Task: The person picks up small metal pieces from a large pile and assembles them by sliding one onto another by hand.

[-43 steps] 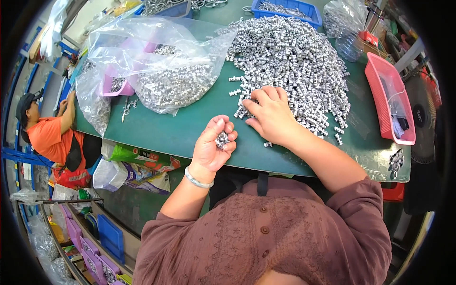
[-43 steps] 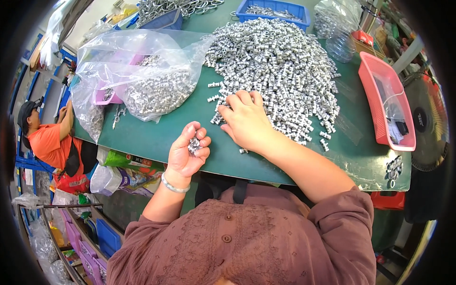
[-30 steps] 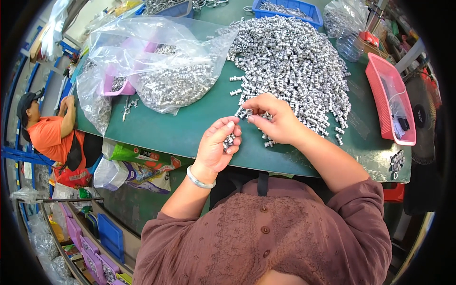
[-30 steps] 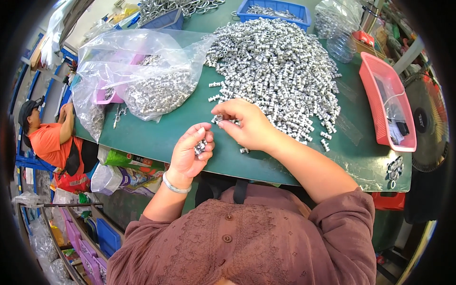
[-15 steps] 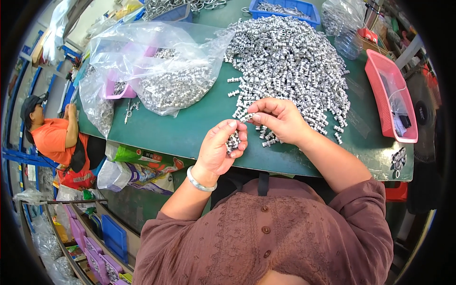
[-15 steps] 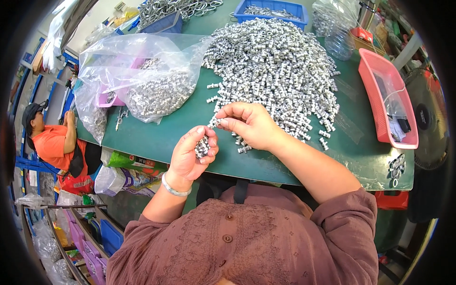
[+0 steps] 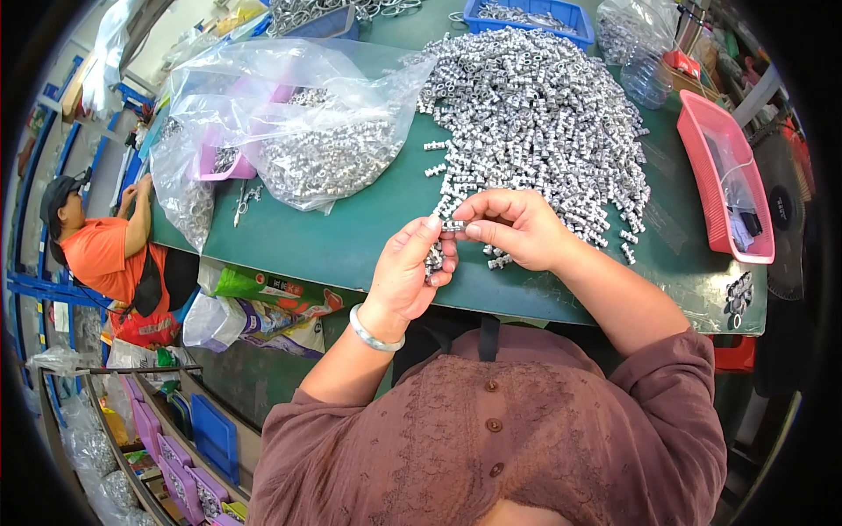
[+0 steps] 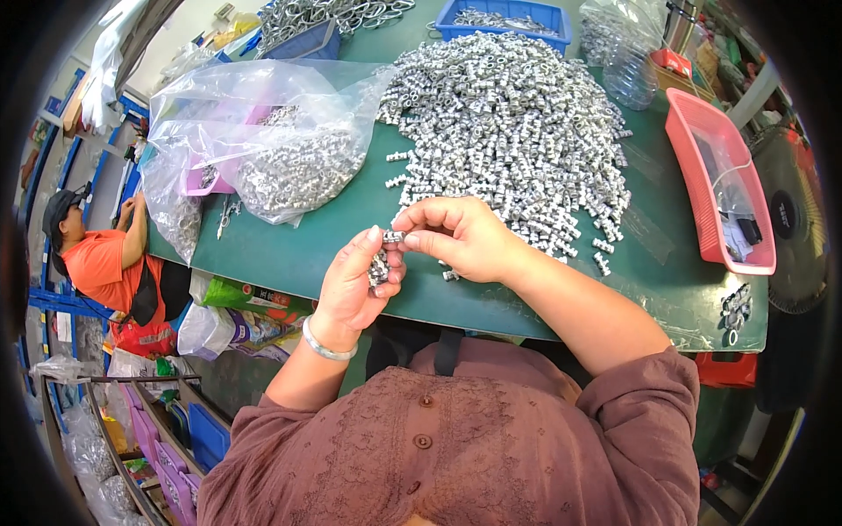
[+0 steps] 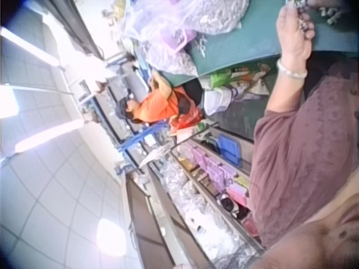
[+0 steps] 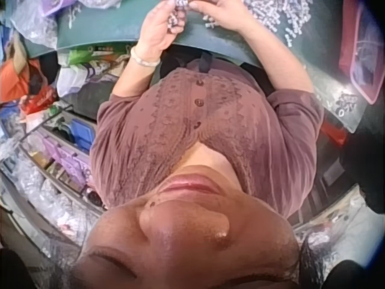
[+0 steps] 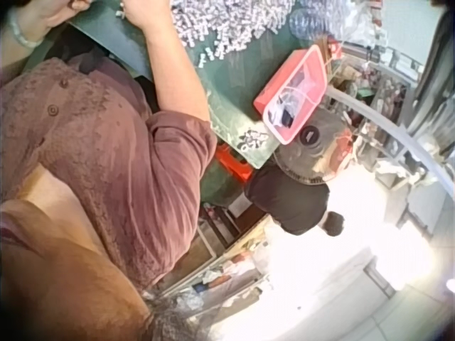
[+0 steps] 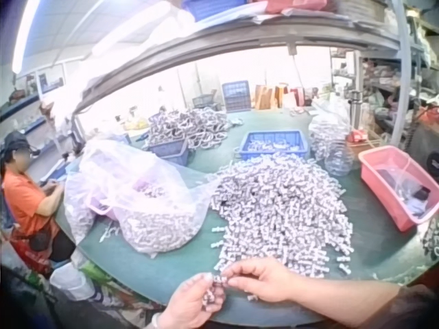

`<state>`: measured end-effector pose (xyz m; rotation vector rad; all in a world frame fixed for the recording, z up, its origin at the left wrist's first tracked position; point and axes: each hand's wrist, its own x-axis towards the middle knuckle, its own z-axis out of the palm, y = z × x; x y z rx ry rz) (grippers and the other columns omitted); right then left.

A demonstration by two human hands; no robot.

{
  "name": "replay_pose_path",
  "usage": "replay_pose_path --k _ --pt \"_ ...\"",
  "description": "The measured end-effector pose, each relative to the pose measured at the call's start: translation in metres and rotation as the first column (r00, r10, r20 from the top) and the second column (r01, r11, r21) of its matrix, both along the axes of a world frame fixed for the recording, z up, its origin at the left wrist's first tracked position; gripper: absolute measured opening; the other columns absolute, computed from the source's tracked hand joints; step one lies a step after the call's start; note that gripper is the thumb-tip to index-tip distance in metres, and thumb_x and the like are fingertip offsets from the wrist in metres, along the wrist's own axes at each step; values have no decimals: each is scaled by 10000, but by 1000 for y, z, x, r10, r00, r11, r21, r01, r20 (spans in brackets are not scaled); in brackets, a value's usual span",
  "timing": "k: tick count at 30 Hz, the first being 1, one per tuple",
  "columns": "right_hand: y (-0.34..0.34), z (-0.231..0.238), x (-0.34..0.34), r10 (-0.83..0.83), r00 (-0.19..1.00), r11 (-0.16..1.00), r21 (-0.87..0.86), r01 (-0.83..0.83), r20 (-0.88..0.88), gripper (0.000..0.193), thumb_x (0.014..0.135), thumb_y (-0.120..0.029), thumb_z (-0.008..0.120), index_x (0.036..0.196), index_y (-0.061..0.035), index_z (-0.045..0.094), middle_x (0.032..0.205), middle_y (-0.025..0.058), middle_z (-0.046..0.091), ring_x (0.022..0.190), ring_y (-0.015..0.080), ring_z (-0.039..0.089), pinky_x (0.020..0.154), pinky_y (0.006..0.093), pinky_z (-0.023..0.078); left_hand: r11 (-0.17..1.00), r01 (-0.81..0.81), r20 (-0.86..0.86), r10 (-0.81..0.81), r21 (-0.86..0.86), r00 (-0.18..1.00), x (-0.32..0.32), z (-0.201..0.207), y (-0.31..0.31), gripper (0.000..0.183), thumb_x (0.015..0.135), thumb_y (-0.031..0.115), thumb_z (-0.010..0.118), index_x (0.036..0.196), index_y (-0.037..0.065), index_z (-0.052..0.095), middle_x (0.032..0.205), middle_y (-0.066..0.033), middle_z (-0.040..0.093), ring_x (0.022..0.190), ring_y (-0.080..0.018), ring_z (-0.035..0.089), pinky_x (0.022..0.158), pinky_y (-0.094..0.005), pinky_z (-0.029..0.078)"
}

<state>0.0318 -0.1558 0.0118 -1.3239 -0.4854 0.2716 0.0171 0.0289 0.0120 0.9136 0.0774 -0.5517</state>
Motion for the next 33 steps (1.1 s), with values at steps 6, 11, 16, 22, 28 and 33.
replay_pose_path --k 6,11,16,22,28,33 --pt "3 6 0 67 998 998 9 -67 -6 166 831 -3 551 990 14 597 906 69 633 869 121 587 783 266 469 998 -7 -22 5 -58 1000 1 -3 7 216 910 259 475 885 52 536 742 -32 528 598 -108 480 430 -172 348" --pt "1 15 13 -32 943 853 -483 199 332 126 781 -64 602 893 -14 632 817 82 627 766 166 597 690 277 468 969 -81 -144 48 -235 988 7 -11 26 187 880 242 503 861 57 525 767 -44 513 636 -135 473 446 -187 374" --pt "12 14 40 132 650 492 -619 612 748 150 691 -123 655 822 -59 620 816 90 534 838 279 508 759 380 412 897 -56 -251 -63 -439 966 11 -15 33 200 889 246 493 836 55 522 766 -50 496 654 -141 462 446 -188 388" --pt "35 5 40 357 571 319 -671 670 739 184 625 -188 698 771 -95 636 853 59 522 897 229 474 777 360 361 870 -92 -305 -70 -485 950 11 -14 37 213 894 258 488 835 56 523 754 -53 504 644 -144 472 442 -192 394" --pt "36 5 36 385 592 304 -703 643 708 172 624 -171 685 764 -86 632 851 56 524 898 229 477 781 357 360 873 -161 -346 -10 -461 938 11 -14 38 223 897 262 485 823 54 518 743 -52 506 630 -144 478 434 -194 390" --pt "34 8 27 360 648 342 -741 578 672 209 634 -115 671 815 -76 575 904 54 513 921 243 465 797 359 357 894 -245 -382 92 -375 920 12 -8 33 231 898 262 483 797 56 506 709 -46 501 602 -143 475 419 -196 378"
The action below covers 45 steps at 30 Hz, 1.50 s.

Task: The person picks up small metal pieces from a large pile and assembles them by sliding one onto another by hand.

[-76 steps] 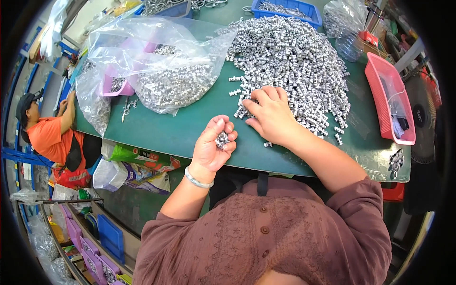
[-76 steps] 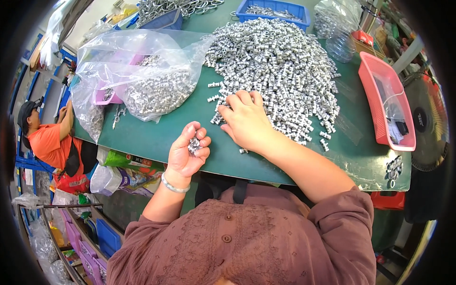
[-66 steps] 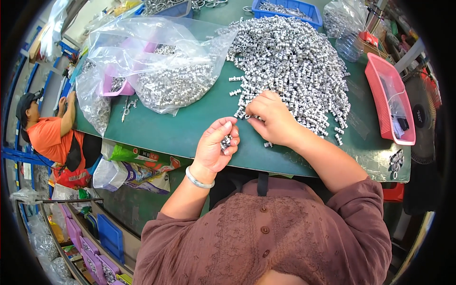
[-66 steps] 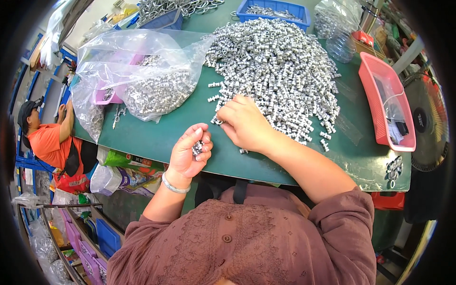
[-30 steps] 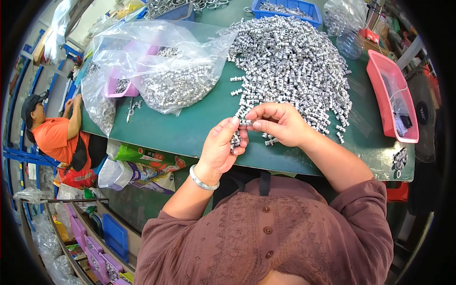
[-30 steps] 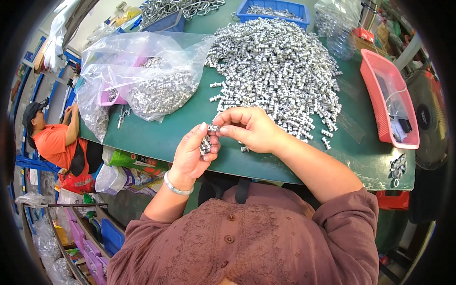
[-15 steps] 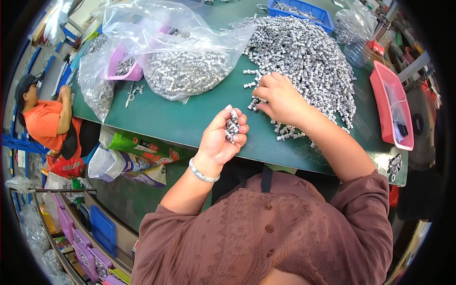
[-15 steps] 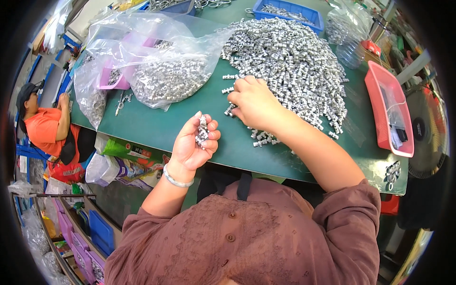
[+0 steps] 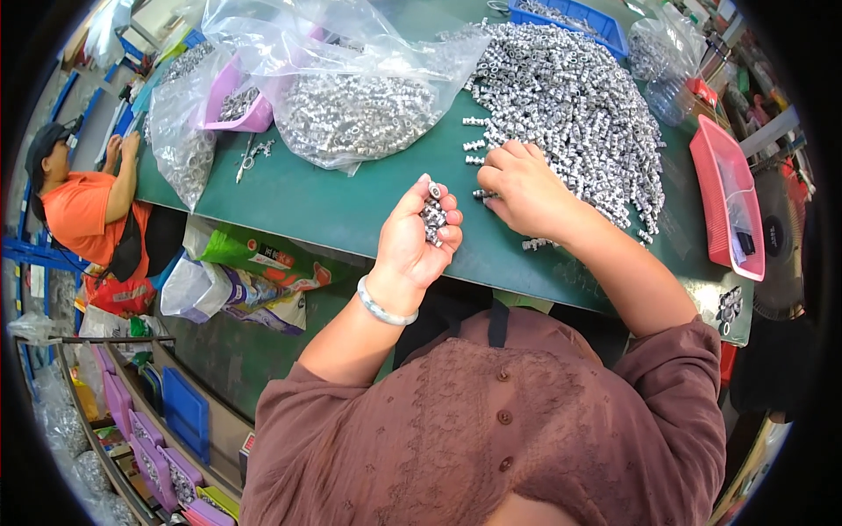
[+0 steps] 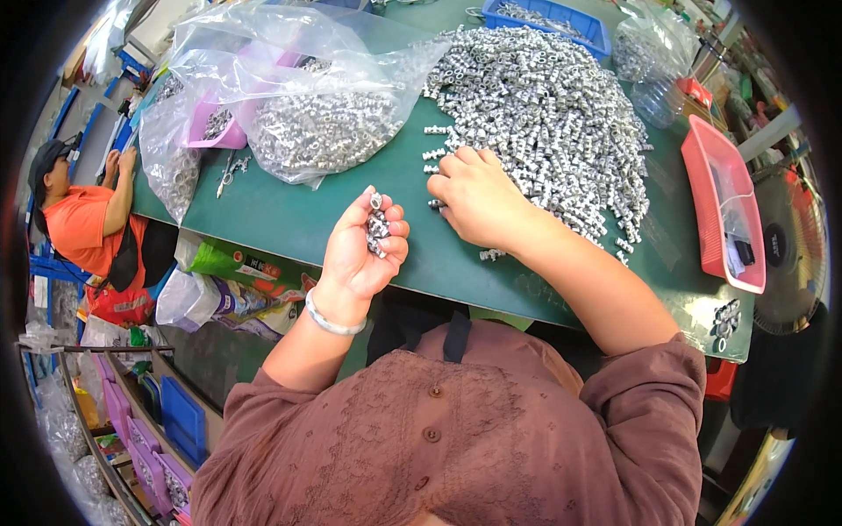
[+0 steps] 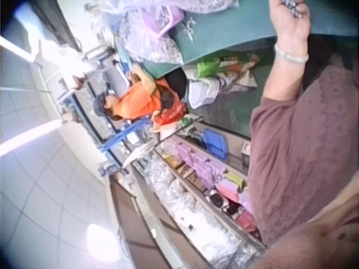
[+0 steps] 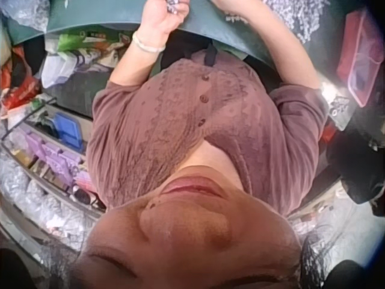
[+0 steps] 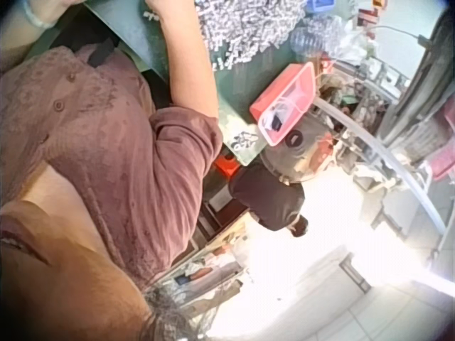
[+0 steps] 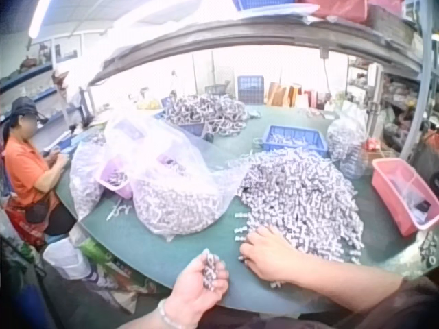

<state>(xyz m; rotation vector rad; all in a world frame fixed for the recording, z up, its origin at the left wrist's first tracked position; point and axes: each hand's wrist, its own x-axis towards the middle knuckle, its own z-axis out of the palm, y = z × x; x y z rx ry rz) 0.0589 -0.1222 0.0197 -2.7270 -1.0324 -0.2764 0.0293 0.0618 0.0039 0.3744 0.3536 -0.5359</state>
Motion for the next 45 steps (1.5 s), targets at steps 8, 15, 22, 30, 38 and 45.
replay_pose_path --k 8,15,22,30,38,45 --pt "5 18 -23 135 979 797 604 -15 -155 213 718 -80 651 922 -46 601 827 63 562 778 189 543 711 312 423 994 -10 -31 13 112 999 -1 10 -14 207 900 257 482 804 73 490 664 -30 501 562 -127 482 408 -201 369" --pt "7 18 -31 321 850 462 853 245 -418 153 784 18 587 932 1 621 757 24 582 677 72 544 599 212 457 982 29 28 -35 184 999 -9 21 -35 182 901 271 477 847 100 507 687 3 527 549 -86 487 388 -167 366" --pt "0 19 -36 457 729 310 860 406 -509 132 777 8 600 909 1 603 744 9 581 644 59 555 596 204 460 967 -17 117 -13 256 993 -16 31 -46 196 908 298 475 887 106 508 720 17 515 562 -66 468 400 -161 349" --pt "-4 18 -41 443 741 322 860 395 -506 105 787 -12 594 888 -29 569 768 -10 563 709 51 528 634 198 435 956 -60 224 -5 286 975 -18 29 -52 212 905 312 486 886 102 508 734 22 513 569 -52 461 426 -165 344" --pt "-5 8 -42 364 838 273 907 321 -407 84 778 -31 607 857 -8 593 729 -2 574 650 56 522 603 208 435 932 -153 313 45 329 949 -20 31 -54 188 869 245 568 847 77 486 713 1 517 572 -70 472 434 -181 362" --pt "-17 9 -41 290 890 419 883 213 -353 46 768 -11 616 813 -10 626 778 37 590 705 95 547 623 227 435 780 -470 713 45 412 700 -26 14 -54 129 801 52 636 871 53 527 754 4 534 633 -49 485 463 -162 356"
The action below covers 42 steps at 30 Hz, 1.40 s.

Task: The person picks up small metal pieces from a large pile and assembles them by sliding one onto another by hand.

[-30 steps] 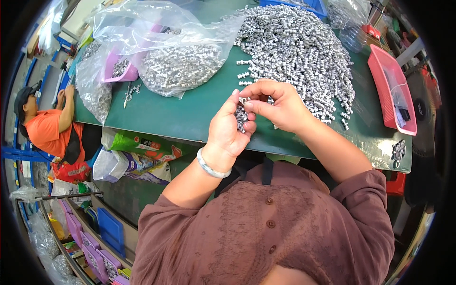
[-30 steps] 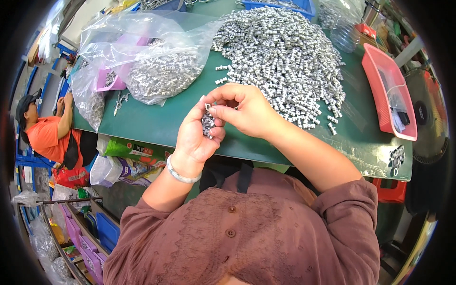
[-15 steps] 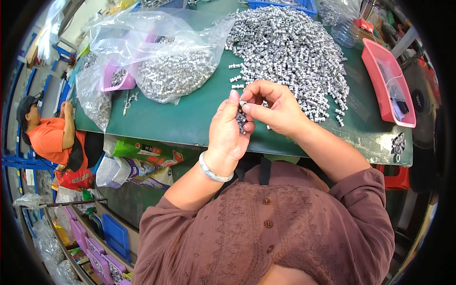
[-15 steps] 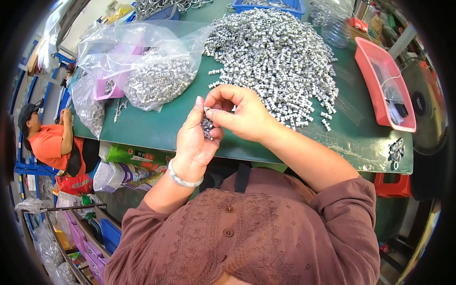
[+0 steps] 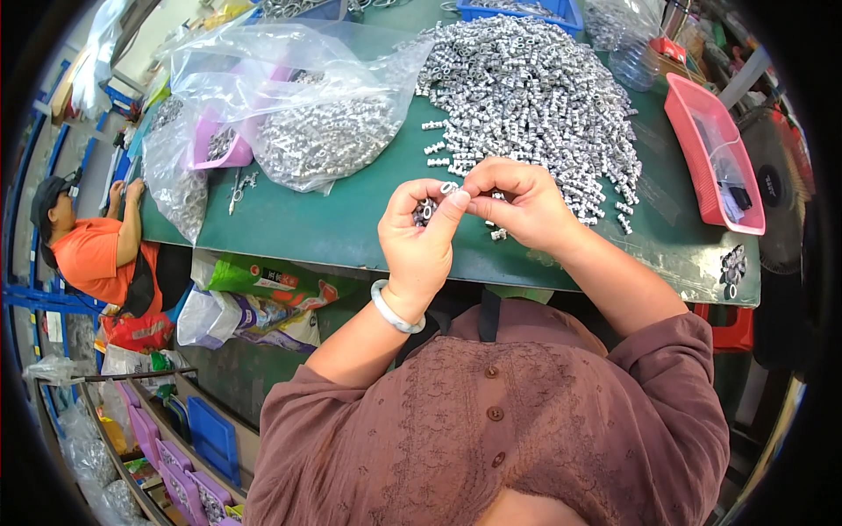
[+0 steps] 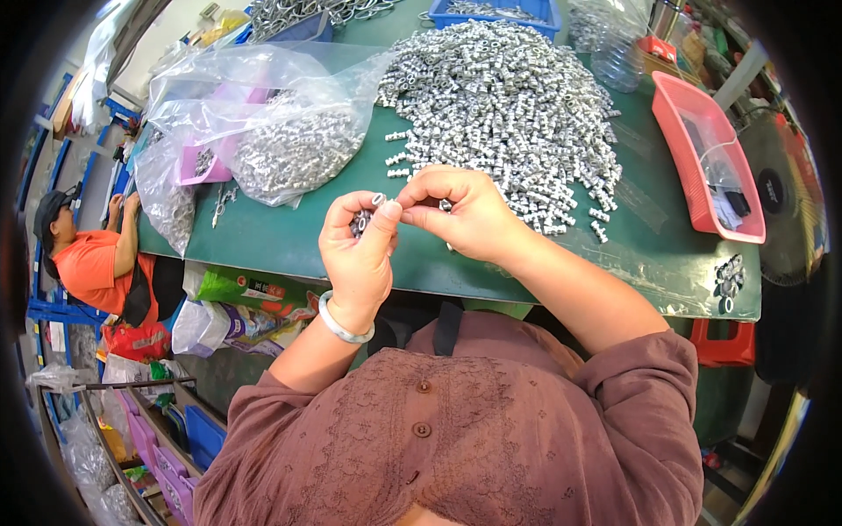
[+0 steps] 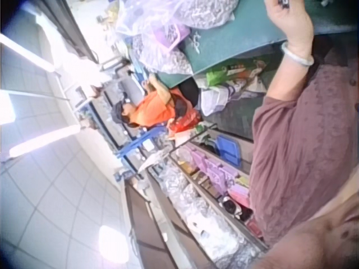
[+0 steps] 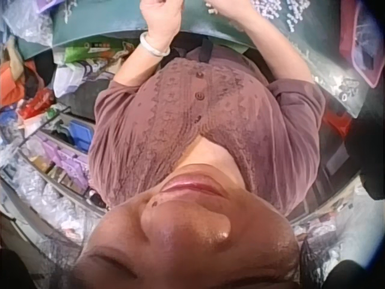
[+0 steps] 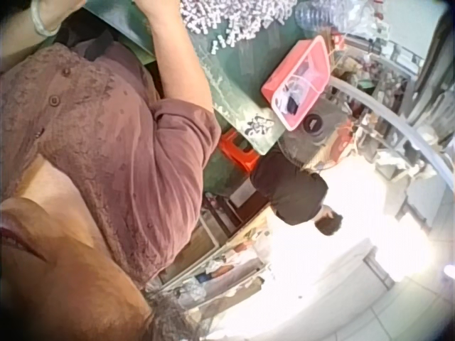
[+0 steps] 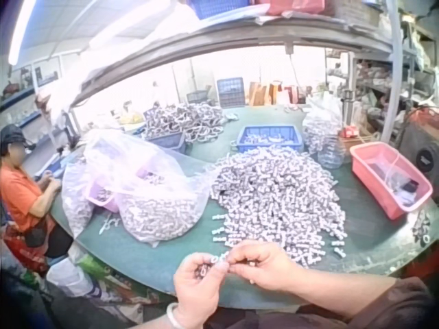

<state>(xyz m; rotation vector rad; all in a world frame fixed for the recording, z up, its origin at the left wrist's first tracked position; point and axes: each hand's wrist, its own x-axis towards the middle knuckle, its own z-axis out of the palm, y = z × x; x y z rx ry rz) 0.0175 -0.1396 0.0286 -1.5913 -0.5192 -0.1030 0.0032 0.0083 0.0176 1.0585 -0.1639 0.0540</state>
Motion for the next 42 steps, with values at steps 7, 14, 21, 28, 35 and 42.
replay_pose_path --k 7,14,21,28,35,42 --pt "-6 7 3 -35 999 977 -211 29 -25 97 759 2 609 856 -4 613 818 66 585 754 144 558 674 258 443 857 -363 593 87 364 800 7 -6 14 178 739 -35 665 848 21 536 831 -30 516 687 -64 464 617 -184 382" --pt "-5 -11 28 86 845 620 -692 369 528 145 712 -33 595 854 -49 618 831 82 543 820 264 514 722 353 412 949 122 -258 -201 -292 945 23 -14 50 65 826 134 541 821 83 502 818 -59 532 667 -144 491 472 -220 401" --pt "11 -20 35 162 848 358 -830 427 505 190 715 -103 553 881 -77 641 958 55 515 945 229 453 814 344 351 794 213 -346 -467 -569 814 21 -11 55 156 817 152 525 949 74 554 829 -77 542 700 -188 512 483 -230 425" --pt "12 -21 38 142 856 460 -799 387 497 99 718 -92 600 815 -78 589 925 49 513 948 224 448 821 352 334 908 132 -474 -326 -397 818 18 -20 56 180 827 50 566 1001 92 554 828 -51 562 698 -155 526 458 -195 394" --pt "12 -3 18 36 915 889 -432 155 403 106 759 -20 578 843 -34 515 741 90 526 709 278 511 627 353 420 970 202 -382 -238 -132 893 7 -10 46 233 814 33 587 1044 53 552 781 -31 550 663 -110 510 458 -172 360" --pt "12 4 9 36 914 930 -348 118 404 123 760 -21 593 862 -31 524 761 89 537 707 253 529 614 330 431 982 184 -159 -176 38 972 0 -1 33 207 824 68 598 1025 35 564 779 -26 559 643 -102 511 458 -166 345"
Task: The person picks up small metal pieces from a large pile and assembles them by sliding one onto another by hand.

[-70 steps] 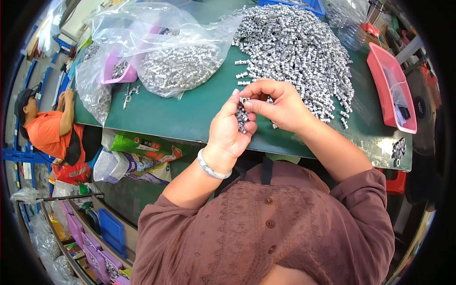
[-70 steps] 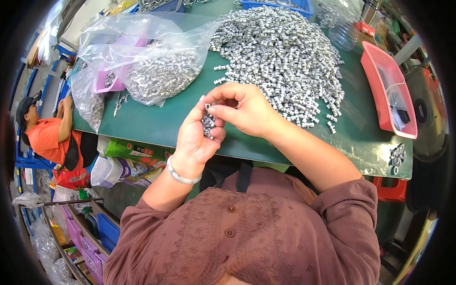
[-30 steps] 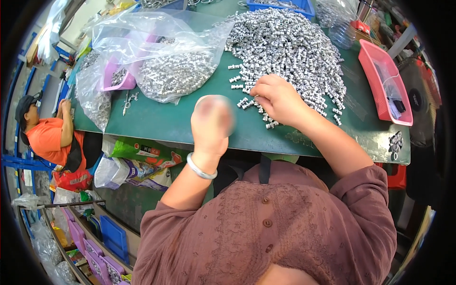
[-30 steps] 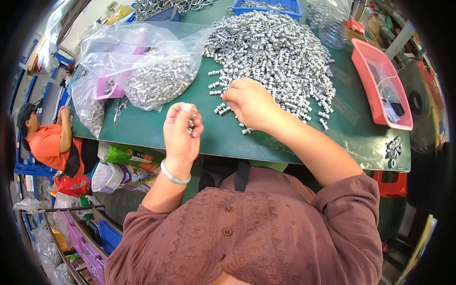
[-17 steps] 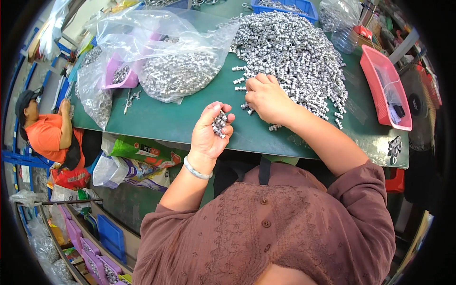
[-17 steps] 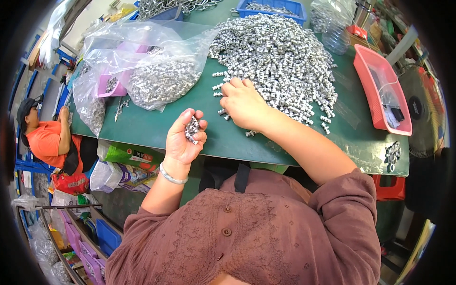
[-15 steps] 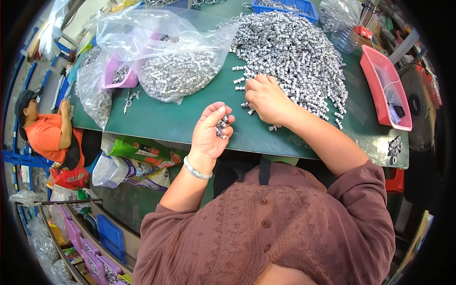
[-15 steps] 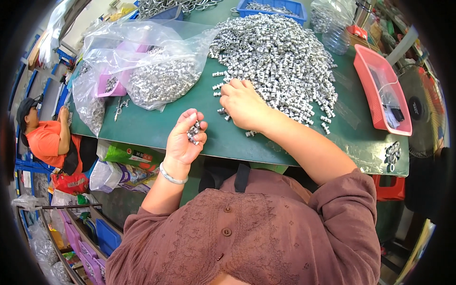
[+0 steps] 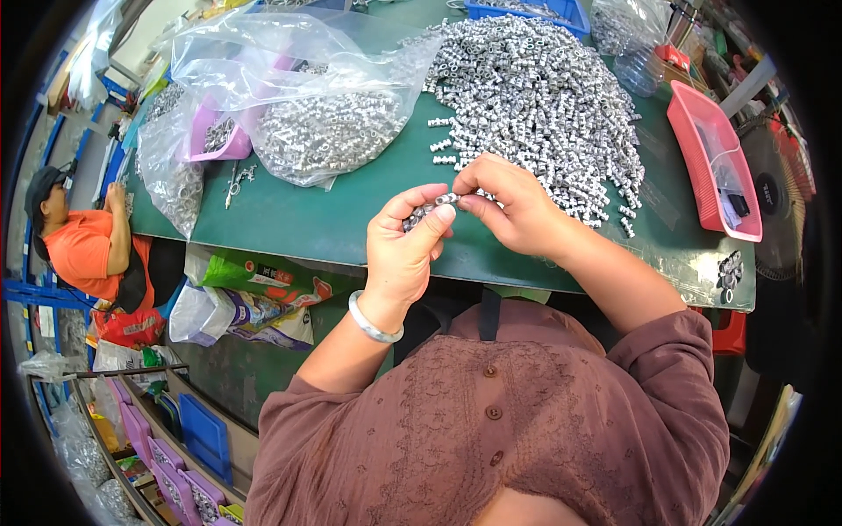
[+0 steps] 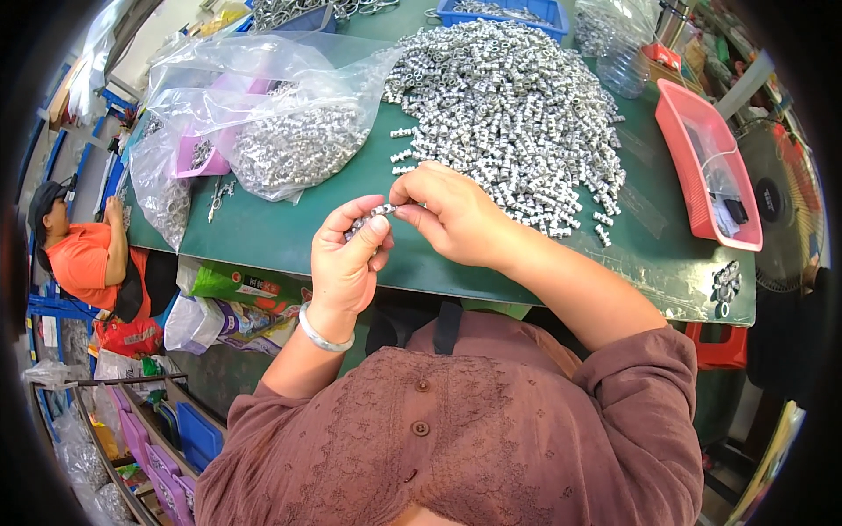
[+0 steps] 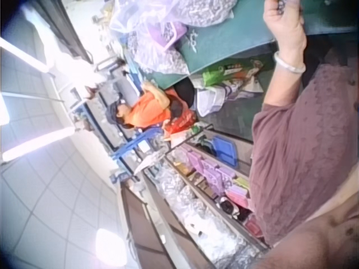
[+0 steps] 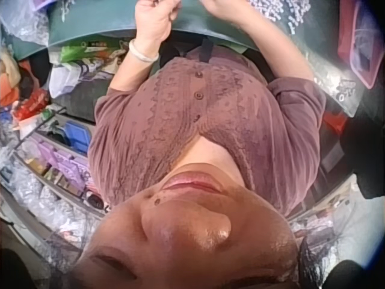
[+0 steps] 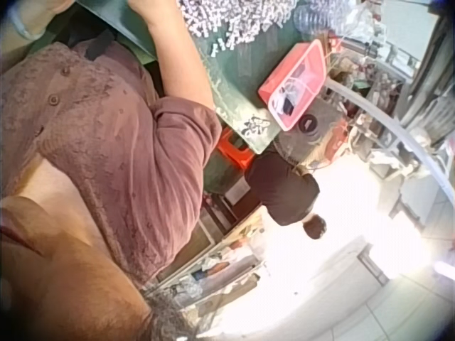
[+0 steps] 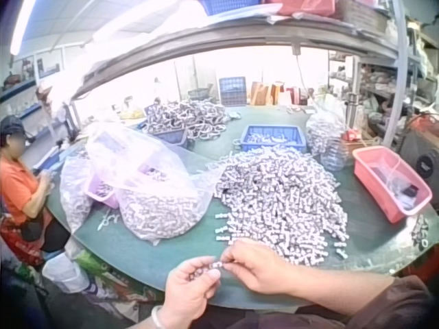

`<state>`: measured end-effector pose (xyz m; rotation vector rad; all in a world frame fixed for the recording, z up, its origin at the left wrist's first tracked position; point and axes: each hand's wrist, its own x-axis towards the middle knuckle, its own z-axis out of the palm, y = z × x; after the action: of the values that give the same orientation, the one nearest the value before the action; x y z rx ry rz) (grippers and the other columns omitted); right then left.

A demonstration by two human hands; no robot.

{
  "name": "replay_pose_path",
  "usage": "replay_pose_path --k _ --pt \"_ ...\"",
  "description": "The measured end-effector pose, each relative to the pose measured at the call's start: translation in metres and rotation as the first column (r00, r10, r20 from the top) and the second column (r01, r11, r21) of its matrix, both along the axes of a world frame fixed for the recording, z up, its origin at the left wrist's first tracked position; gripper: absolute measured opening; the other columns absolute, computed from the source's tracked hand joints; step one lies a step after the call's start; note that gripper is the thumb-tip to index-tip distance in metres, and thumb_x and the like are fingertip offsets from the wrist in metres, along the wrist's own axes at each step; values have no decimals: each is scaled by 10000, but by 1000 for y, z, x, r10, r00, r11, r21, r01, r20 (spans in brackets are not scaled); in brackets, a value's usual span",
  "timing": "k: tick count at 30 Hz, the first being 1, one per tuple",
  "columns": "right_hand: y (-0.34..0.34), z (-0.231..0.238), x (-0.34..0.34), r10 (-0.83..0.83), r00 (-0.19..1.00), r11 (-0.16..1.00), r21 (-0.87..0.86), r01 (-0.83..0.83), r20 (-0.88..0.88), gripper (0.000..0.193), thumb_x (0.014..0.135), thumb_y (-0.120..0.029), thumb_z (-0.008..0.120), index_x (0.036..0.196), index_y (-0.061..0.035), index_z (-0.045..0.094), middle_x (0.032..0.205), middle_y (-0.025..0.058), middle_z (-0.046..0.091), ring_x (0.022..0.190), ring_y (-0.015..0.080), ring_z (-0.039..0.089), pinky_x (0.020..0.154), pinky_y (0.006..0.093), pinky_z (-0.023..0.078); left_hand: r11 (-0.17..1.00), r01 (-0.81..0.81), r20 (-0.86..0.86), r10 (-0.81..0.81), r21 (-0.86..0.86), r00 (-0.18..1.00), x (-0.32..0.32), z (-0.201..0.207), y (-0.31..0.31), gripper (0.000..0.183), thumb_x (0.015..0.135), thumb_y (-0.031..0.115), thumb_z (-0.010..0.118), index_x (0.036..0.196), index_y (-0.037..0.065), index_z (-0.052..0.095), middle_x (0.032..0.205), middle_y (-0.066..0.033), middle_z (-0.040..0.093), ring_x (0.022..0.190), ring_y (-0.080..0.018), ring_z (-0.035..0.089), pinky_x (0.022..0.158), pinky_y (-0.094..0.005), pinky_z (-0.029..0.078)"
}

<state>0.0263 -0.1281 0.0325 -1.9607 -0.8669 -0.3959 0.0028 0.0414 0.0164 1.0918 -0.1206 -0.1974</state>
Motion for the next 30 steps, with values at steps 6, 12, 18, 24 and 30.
replay_pose_path --k 6,12,18,24,30 --pt "0 -3 -2 -1 997 993 116 10 -76 173 741 -33 617 898 -31 546 785 98 545 729 262 533 647 340 433 907 98 -259 -218 -409 941 7 -4 7 153 879 178 540 1002 87 542 781 -25 527 656 -114 473 448 -161 332" --pt "-8 -22 4 -200 971 820 -519 239 131 236 699 -110 646 925 -59 602 952 71 531 958 262 467 828 385 356 689 131 -281 -452 -713 846 14 -13 11 152 907 227 486 965 95 535 798 -25 457 671 -117 412 447 -174 353" --pt "-6 -29 8 -179 952 778 -556 291 249 173 670 -146 643 823 -71 615 960 68 533 986 238 450 859 365 330 623 108 -283 -493 -774 823 14 -12 11 174 914 227 472 947 69 538 807 -33 458 683 -120 412 461 -177 370" --pt "-5 -27 10 -175 977 891 -403 209 118 162 695 -101 643 817 -51 549 868 84 549 893 241 495 795 359 367 646 117 -272 -469 -754 840 15 -10 14 195 886 239 497 949 62 550 864 -58 512 736 -158 470 490 -210 409" --pt "-3 -11 2 -76 979 996 29 83 -188 118 771 -26 597 847 -21 507 738 102 539 646 212 547 592 297 444 838 -2 -388 -251 -545 887 15 -12 15 205 864 261 525 963 85 557 848 -59 540 715 -171 499 478 -219 409"
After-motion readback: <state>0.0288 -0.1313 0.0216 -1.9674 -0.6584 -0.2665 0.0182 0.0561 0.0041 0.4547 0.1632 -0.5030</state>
